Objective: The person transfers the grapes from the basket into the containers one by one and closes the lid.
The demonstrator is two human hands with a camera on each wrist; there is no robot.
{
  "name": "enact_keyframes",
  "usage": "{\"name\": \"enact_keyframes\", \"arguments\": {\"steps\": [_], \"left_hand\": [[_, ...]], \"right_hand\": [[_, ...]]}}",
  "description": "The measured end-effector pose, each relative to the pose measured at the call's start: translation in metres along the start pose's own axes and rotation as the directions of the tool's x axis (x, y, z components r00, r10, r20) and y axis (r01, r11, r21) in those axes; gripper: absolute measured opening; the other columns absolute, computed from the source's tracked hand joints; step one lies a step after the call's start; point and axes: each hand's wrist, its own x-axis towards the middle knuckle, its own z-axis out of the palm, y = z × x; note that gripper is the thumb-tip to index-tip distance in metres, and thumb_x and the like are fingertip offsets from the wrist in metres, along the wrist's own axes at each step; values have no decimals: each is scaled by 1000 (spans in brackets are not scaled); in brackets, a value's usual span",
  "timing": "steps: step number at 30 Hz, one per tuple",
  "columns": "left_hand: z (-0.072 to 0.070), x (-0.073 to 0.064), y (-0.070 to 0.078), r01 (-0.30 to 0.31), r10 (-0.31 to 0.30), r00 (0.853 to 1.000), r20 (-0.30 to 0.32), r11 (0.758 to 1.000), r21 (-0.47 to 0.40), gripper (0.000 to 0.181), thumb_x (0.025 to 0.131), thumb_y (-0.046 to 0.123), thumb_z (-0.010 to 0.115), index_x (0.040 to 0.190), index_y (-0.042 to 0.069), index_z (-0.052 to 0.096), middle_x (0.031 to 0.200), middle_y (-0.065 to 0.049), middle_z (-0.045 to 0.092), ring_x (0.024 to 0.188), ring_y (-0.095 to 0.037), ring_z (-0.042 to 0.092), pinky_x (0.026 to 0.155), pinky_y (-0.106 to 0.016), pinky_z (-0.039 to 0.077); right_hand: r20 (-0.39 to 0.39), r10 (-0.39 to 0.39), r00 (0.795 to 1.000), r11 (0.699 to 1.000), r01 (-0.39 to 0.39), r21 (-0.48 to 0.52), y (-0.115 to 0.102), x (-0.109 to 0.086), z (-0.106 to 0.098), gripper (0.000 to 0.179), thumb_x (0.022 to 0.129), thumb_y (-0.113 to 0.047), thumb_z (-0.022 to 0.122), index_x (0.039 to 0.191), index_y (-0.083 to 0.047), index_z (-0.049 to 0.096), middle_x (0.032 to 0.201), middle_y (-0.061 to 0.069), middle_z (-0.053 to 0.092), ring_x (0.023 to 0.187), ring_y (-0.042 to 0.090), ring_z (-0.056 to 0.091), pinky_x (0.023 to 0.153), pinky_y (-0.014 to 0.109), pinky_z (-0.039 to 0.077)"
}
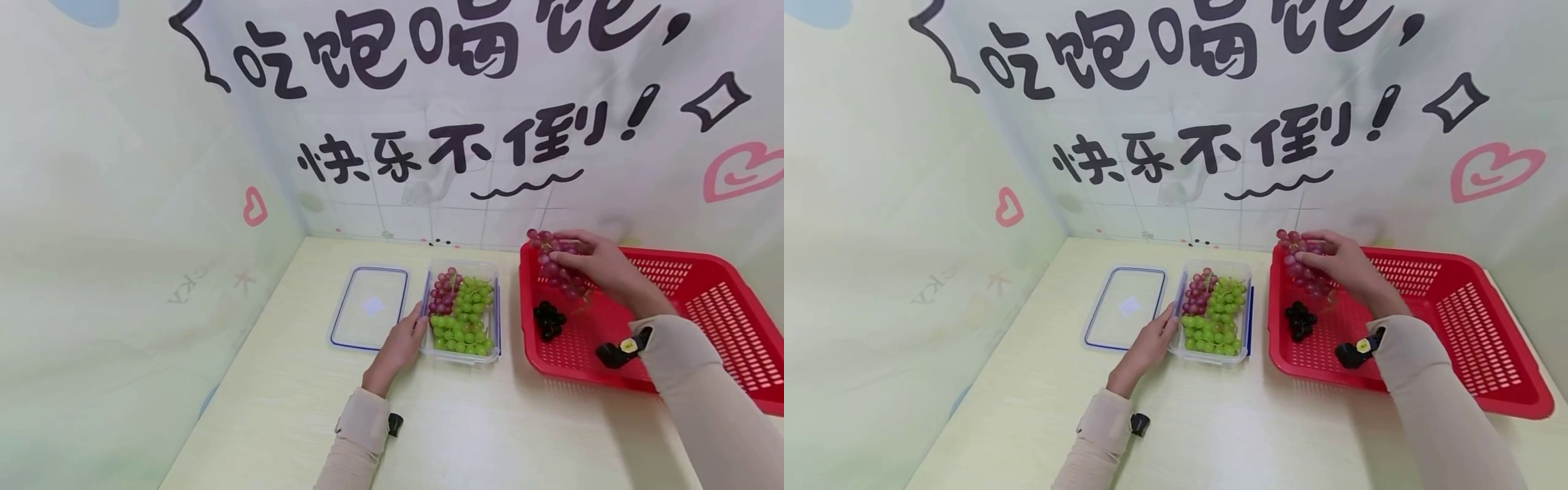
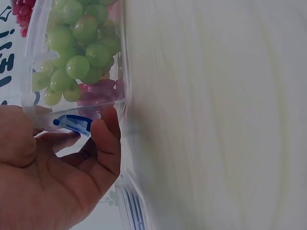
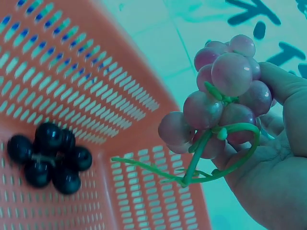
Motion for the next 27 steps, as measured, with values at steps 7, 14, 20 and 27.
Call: {"name": "enact_keyframes", "arguments": {"steps": [7, 14, 20, 27], "left_hand": [[-1, -1, 2, 15, -15, 1000, 13, 1000, -14, 56, 109, 35, 30, 159, 10, 20, 158, -16, 33, 134, -34, 46, 112, -49, 37], [-2, -2, 2, 25, -25, 1000, 11, 1000, -5, 56, 109, 36, 30, 159, 11, 20, 159, -14, 32, 141, -34, 40, 116, -49, 32], [-2, -3, 2, 28, -28, 1000, 11, 1000, -10, 56, 109, 35, 30, 159, 12, 20, 143, -23, 50, 110, -38, 57, 107, -48, 41], [-1, -2, 1, 23, -23, 1000, 12, 1000, -6, 56, 109, 36, 29, 159, 13, 20, 91, -21, 58, 69, -27, 47, 95, -46, 44]], "right_hand": [[2, -39, 999, 999, 39, -3, -13, 2, 10, 72, 94, -46, 64, 152, -15, 37, 141, 22, 45, 119, 33, 48, 78, 25, 57], [11, -59, 998, 998, 59, 22, -22, 7, 21, 65, 96, -41, 64, 150, -13, 41, 135, 19, 50, 108, 24, 55, 78, 26, 57], [43, -64, 997, 995, 60, 77, -29, 10, 30, 62, 96, -37, 65, 148, -13, 43, 124, 12, 56, 99, 13, 62, 80, 27, 57], [61, -59, 996, 990, 51, 130, -35, 12, 40, 62, 94, -35, 67, 147, -11, 45, 116, 7, 65, 90, 14, 69, 79, 33, 59]]}}
